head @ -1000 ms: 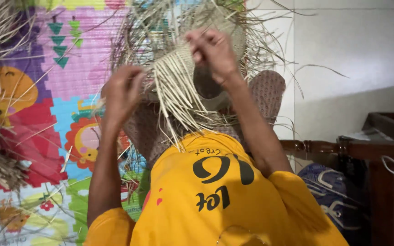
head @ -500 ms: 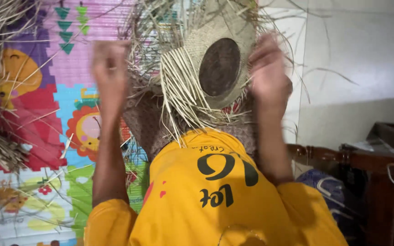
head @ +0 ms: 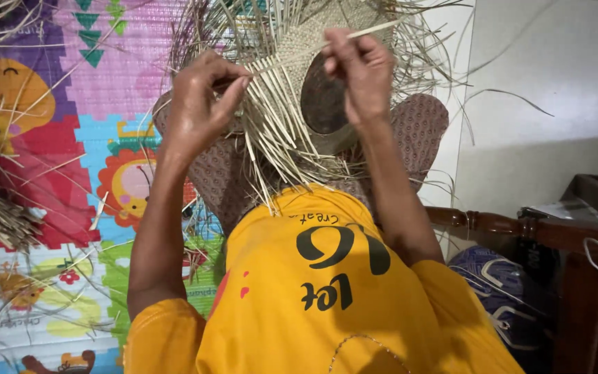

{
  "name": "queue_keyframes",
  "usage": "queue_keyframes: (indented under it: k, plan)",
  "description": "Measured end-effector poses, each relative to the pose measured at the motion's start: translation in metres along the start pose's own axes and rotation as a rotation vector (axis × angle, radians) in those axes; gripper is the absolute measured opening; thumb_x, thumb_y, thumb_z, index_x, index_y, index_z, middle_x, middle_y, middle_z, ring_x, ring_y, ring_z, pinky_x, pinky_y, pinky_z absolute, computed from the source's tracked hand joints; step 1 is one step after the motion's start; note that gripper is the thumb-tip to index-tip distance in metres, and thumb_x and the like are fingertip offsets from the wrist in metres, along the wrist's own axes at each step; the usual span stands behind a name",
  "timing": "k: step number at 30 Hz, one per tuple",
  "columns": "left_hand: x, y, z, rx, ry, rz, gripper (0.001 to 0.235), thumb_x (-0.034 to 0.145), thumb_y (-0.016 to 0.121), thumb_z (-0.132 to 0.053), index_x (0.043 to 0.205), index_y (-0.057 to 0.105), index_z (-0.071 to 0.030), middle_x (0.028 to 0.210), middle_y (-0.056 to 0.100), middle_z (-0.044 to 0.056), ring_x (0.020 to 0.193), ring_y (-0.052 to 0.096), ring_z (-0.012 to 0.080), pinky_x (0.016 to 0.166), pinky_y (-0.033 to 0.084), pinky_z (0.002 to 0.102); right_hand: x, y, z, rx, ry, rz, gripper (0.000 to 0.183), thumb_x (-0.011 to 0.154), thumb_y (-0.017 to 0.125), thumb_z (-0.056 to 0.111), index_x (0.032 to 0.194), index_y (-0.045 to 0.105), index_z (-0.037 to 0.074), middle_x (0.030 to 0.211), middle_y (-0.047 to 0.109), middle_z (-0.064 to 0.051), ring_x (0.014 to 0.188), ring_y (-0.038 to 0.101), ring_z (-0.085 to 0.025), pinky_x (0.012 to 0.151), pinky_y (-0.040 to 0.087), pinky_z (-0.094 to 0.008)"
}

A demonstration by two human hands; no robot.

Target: Weaving a straw hat by hand, tucking in loose strands to finish the edges.

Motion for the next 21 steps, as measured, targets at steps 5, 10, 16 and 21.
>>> queue_keyframes:
  k: [5, 10, 16, 21]
  plan:
    - [0.005, -0.005, 0.008, 0.31, 0.128, 0.026, 0.02, 0.111, 0.057, -0.028, 0.11, 0.071, -0.014, 0.11, 0.076, 0.006, 0.107, 0.068, 0.027, 0.117, 0.022, 0.063, 0.016, -0.026, 0.006, 0.048, -0.032, -0.112, 0.014, 0.098, 0.075, 0.012, 0.1, 0.077, -0.002, 0.085, 0.077, -0.013, 0.059, 0.068, -0.011, 0.051, 0.057, -0.017]
    - [0.012, 0.001, 0.017, 0.141, 0.038, 0.003, 0.008, 0.107, 0.06, -0.011, 0.102, 0.066, -0.007, 0.093, 0.064, 0.007, 0.077, 0.056, 0.0174, 0.066, 0.049, 0.031, 0.017, -0.037, 0.006, 0.109, -0.056, -0.13, 0.017, 0.099, 0.074, 0.01, 0.11, 0.074, -0.002, 0.085, 0.077, -0.013, 0.06, 0.069, -0.014, 0.051, 0.058, -0.021]
    - [0.015, 0.021, 0.016, 0.339, 0.113, -0.085, 0.009, 0.104, 0.059, -0.014, 0.097, 0.062, -0.008, 0.091, 0.064, 0.008, 0.082, 0.056, 0.0205, 0.074, 0.049, 0.036, -0.048, 0.025, 0.01, -0.633, -0.156, 0.107, 0.008, 0.103, 0.062, 0.006, 0.1, 0.069, 0.008, 0.097, 0.073, -0.008, 0.08, 0.072, -0.014, 0.068, 0.066, -0.018]
    - [0.008, 0.036, -0.007, 0.535, 0.371, -0.15, 0.007, 0.102, 0.067, -0.013, 0.099, 0.063, -0.007, 0.095, 0.065, 0.01, 0.089, 0.061, 0.0242, 0.085, 0.051, 0.042, -0.048, 0.057, -0.001, -1.336, -0.938, 0.124, 0.028, 0.094, 0.081, 0.014, 0.12, 0.07, 0.012, 0.117, 0.069, -0.007, 0.102, 0.059, -0.026, 0.087, 0.051, -0.041]
Point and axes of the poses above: each hand's wrist, its own x-axis towards the middle knuckle, its own y-axis out of the palm, z = x × y, the point moved 5 cm from there along x, towards the middle knuckle
